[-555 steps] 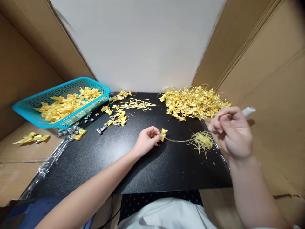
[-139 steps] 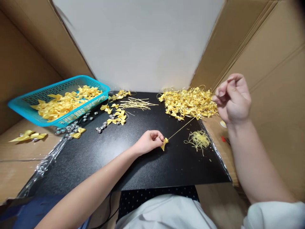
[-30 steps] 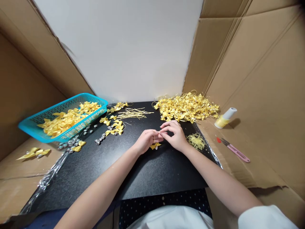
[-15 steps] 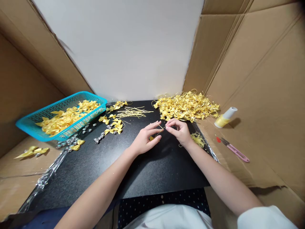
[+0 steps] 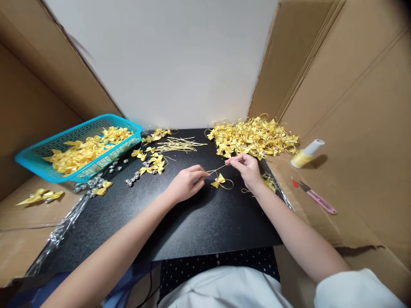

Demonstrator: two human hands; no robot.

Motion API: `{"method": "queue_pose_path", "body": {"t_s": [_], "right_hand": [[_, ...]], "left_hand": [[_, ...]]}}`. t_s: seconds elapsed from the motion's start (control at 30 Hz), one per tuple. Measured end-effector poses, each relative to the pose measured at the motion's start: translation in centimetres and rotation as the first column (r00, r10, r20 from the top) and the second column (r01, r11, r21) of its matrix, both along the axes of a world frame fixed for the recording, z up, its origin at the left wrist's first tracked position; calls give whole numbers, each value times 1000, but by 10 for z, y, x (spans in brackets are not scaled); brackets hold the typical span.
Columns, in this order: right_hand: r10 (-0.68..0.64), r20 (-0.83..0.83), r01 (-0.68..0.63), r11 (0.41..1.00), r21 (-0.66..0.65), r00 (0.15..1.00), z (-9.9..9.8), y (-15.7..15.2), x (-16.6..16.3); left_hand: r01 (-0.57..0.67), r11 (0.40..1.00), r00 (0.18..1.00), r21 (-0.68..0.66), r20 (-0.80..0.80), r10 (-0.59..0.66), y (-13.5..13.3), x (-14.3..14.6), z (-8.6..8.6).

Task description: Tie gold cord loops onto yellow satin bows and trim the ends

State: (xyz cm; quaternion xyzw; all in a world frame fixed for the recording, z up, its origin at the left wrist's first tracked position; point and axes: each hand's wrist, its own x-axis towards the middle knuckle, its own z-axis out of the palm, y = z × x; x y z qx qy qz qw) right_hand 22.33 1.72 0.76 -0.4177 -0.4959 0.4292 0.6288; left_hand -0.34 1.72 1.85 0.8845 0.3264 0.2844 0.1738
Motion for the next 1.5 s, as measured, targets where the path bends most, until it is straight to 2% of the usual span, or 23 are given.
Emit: {"method": "queue_pose_path", "body": {"t_s": [0.17,0.27,0.47,0.6,0.67,0.9,1.1,1.27,1.5], "right_hand": [[17,-121,-24,998,-58,993,4,0,1],[-36,-180,22,996,-83,983,3,4,5],[-315,-237,279,944,-176,919,-3,16,14],[-382,-246,340,920,-196,891,-5,21,18],[-395,-250,352,914,-200,884,-5,22,18],[-392,-259,352,917,-187,883,-3,21,15],[-321,-240,290,945,-153,916,-1,17,12],[-287,-209,250,950,-186,935,-2,14,10],[-254,-82,229,945,-231,964,-3,12,6]], "left_hand": [[12,990,996,-139,85,-1,8,11,12],[32,986,999,-166,26,-28,10,22,18],[185,981,970,-53,-148,-191,12,38,16],[258,962,918,86,-331,-217,16,31,11],[268,956,906,118,-368,-209,17,26,9],[213,967,943,138,-289,-166,15,6,8],[152,973,977,173,-178,-120,10,-2,20],[120,988,976,93,-193,-100,6,3,27],[-42,998,984,-42,-172,34,6,11,23]]}}
